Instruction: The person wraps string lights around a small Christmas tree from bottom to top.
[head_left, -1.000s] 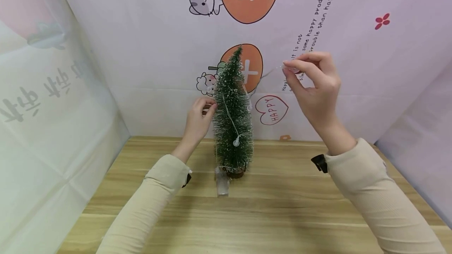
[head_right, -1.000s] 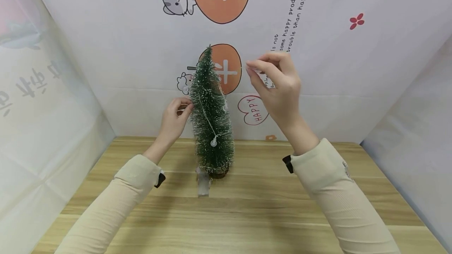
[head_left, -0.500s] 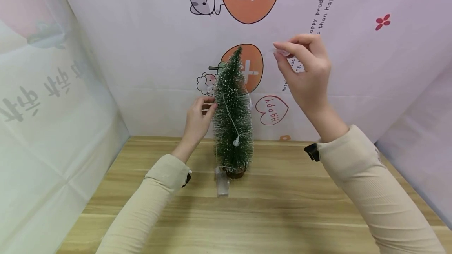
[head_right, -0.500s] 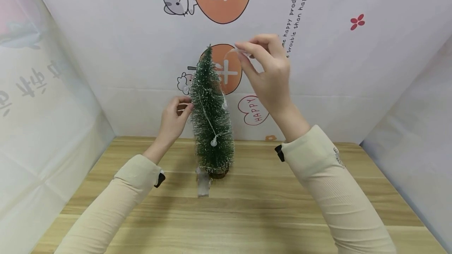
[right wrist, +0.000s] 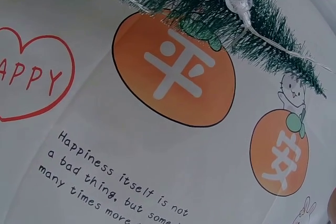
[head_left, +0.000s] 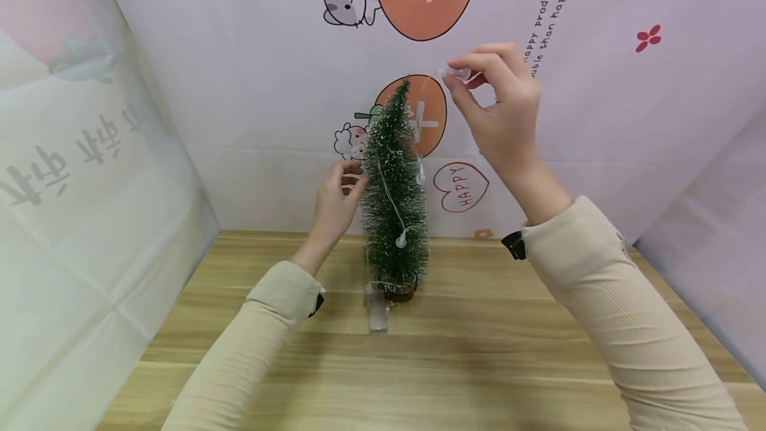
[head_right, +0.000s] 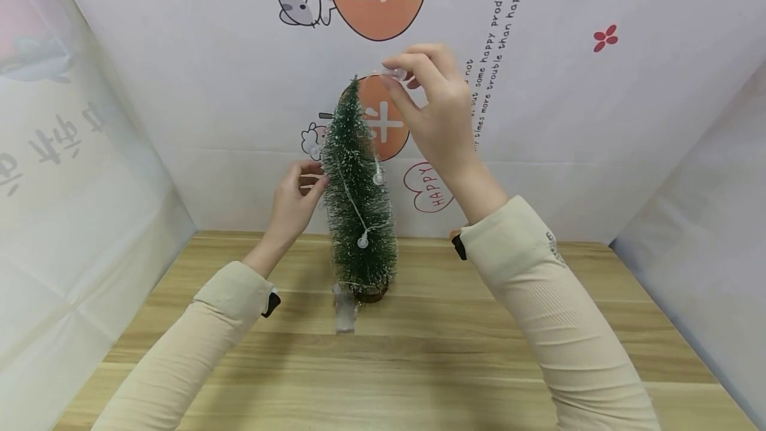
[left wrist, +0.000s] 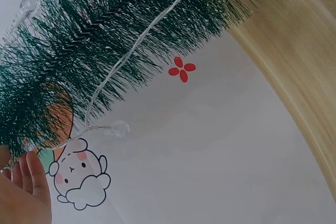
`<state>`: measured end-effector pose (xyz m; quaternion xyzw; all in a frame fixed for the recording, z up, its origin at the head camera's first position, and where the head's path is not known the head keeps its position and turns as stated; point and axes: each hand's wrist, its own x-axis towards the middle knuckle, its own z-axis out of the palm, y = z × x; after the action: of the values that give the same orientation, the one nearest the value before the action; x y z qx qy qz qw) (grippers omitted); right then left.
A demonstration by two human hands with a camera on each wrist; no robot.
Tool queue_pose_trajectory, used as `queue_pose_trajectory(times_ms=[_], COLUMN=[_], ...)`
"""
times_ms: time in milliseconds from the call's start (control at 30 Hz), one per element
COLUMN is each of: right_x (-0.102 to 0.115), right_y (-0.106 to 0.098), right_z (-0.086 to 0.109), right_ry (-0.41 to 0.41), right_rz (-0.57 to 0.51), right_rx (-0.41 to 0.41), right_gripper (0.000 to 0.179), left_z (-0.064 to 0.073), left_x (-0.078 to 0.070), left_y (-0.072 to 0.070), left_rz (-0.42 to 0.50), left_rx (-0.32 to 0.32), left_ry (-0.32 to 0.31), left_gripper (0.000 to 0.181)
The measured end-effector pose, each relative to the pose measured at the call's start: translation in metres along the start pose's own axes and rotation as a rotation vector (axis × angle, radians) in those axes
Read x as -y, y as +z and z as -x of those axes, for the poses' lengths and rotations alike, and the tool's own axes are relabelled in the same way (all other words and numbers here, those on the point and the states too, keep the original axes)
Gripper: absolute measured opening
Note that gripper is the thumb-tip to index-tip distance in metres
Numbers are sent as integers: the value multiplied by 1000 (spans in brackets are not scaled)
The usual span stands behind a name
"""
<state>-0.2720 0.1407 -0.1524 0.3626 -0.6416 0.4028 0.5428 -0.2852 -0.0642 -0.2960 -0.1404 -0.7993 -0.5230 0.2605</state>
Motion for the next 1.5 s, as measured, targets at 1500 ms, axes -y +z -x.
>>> queue_pose_trajectory(times_ms=[1500], right_x=[-10], right_y=[33], right_z=[-20], right_ry=[152], right_rz=[-20], right_rx=[194], right_gripper=[21], left_z=[0], left_x=[-5], left_y=[2], left_rz=[0], left_rx=[-2], left_ry=[33], left_gripper=[27])
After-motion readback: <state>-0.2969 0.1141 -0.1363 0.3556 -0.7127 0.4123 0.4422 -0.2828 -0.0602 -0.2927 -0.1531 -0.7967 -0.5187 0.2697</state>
